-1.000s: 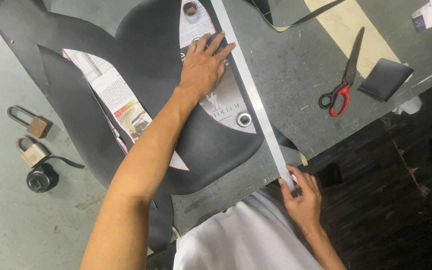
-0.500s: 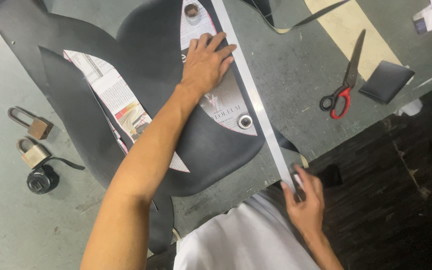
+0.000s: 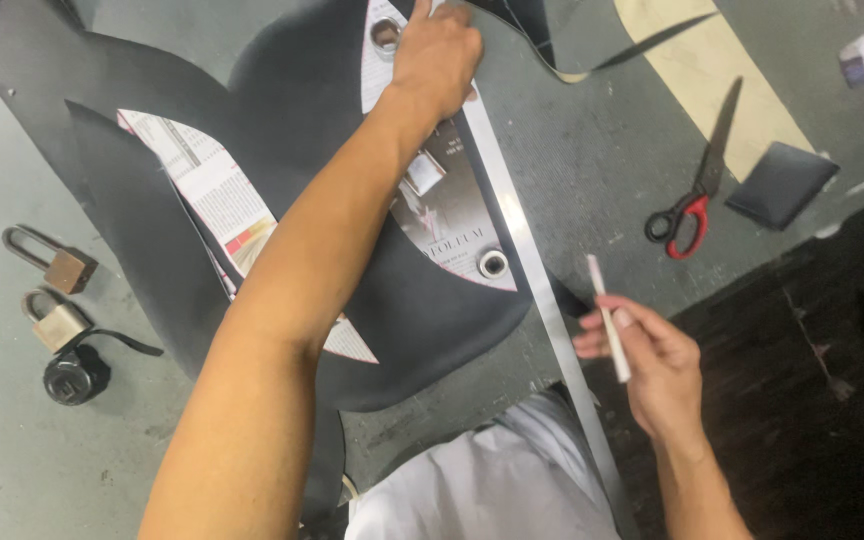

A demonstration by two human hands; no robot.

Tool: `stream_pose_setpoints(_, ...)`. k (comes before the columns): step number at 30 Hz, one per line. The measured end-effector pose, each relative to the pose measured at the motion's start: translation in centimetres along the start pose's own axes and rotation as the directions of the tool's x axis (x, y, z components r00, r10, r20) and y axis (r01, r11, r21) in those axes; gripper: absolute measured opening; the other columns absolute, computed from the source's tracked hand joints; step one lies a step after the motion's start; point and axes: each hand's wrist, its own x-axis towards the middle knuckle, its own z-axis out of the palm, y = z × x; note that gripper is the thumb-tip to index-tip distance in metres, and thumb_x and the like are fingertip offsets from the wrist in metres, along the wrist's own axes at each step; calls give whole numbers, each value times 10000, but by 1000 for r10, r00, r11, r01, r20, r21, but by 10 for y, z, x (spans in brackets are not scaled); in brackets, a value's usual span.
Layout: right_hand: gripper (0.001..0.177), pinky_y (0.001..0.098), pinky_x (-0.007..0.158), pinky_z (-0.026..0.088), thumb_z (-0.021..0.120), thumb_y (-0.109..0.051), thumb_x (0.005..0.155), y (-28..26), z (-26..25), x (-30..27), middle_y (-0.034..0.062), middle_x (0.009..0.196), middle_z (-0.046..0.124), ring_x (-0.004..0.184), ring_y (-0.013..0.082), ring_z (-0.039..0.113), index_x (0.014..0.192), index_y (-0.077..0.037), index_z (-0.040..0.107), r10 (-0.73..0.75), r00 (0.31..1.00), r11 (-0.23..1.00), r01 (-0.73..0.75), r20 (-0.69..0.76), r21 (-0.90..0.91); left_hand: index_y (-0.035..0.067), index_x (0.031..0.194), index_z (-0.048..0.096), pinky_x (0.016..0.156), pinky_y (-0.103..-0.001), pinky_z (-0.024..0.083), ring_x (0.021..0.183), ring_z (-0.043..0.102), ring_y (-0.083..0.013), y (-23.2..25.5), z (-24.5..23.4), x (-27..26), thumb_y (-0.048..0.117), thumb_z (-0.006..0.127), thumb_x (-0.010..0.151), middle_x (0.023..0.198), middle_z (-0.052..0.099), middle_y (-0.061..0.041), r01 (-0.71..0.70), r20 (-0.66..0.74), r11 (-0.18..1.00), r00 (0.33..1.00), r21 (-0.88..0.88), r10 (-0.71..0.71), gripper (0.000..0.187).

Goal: The person uses shears to cut a black sheet of material along a newspaper template, then marks the cut piece with a white pen. They place a beige template on the sheet, reposition the newspaper, and continue cutting around the template.

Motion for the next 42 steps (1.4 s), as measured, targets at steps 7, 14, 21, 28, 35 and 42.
stream_pose_setpoints(7,324,282,823,553,679,-66,986,-13,53,68,95,1032,676,933,154,660,1299,6,637,-363,896,878,420,254,-228,25,953,770,950,-402,468,1184,578,-326,-17,-18,34,435,1005,451,1250,614,-112,115,264,991,960,-71,-92,689)
stream_pose_setpoints(14,292,286,808,553,580,-100,1065,-36,109,116,106,1075,716,962,168,701,1338,-24,653,-448,811,703,579,376,-412,12,1008,766,841,-409,571,978,724,-318,-41,-3,60,135,925,645,1035,747,-164,57,297,988,955,-141,-13,415)
stream_pose_setpoints(21,340,319,778,569,562,-80,1042,-44,127,126,128,1069,719,909,191,716,1371,-21,624,-421,837,665,547,349,-509,-23,1036,748,798,-403,588,899,753,-319,-50,2,81,24,931,598,902,757,-180,66,370,973,929,-220,21,477)
stream_pose_setpoints(28,325,390,789,581,562,-147,1086,-52,176,184,199,981,729,890,293,744,1389,-56,633,-479,834,616,543,275,-571,23,990,788,862,-387,571,1001,734,-304,-48,18,115,92,922,654,1018,760,-145,44,451,986,892,-162,34,368)
stream_pose_setpoints(35,300,472,865,565,549,-85,1110,-69,205,233,224,1125,750,1008,389,713,1392,-37,638,-659,631,362,742,409,-564,109,1053,773,866,-387,563,1120,667,-294,-37,45,136,174,812,775,1160,710,-111,196,389,976,910,-95,-145,288)
stream_pose_setpoints(42,418,299,586,505,522,-176,1023,-32,92,78,55,661,605,629,119,593,1425,-113,619,-101,969,714,230,227,-661,81,1128,743,894,-418,549,1128,664,-328,-35,50,126,83,771,810,1206,697,-150,46,399,998,917,-38,-27,319)
